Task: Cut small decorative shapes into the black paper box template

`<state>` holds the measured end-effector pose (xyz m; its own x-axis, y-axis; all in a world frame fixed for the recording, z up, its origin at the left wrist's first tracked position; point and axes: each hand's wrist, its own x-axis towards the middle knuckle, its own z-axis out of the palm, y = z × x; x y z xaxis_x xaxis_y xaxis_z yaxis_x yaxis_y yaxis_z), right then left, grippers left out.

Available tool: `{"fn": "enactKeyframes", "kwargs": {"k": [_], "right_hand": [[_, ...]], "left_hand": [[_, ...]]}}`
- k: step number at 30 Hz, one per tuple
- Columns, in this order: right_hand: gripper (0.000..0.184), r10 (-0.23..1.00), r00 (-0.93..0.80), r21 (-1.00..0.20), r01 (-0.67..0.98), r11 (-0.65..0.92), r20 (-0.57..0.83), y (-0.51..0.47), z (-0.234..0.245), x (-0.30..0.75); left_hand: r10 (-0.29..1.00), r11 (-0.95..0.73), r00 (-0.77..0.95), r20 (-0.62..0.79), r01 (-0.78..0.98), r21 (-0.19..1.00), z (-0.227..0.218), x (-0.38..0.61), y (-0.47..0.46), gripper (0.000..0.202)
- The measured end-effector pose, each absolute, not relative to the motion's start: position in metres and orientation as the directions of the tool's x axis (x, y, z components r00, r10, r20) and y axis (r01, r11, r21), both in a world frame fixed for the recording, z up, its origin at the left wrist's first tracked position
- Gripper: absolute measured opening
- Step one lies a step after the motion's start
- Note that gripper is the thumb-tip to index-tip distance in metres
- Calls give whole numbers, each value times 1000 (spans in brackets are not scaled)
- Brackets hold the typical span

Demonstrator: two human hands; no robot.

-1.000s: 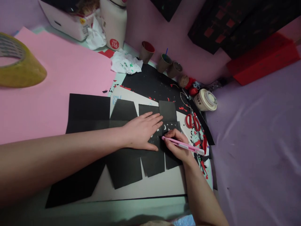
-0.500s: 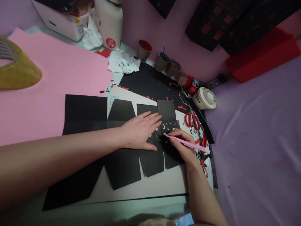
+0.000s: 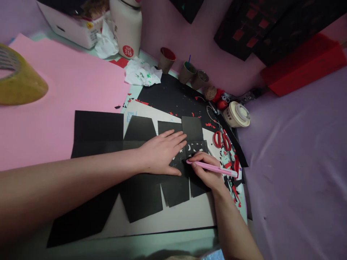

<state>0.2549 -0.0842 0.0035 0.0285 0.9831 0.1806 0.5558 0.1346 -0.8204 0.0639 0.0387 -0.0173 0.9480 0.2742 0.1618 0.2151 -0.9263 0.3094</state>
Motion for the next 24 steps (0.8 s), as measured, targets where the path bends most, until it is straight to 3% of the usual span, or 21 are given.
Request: {"fn": "enactKeyframes", "kwargs": {"k": [24], "right_hand": [[16,989,21,-835,539,113,147,-84,2,255]], "left_hand": [[271,-931,952,140,222,290,-15,64,39,96]]}}
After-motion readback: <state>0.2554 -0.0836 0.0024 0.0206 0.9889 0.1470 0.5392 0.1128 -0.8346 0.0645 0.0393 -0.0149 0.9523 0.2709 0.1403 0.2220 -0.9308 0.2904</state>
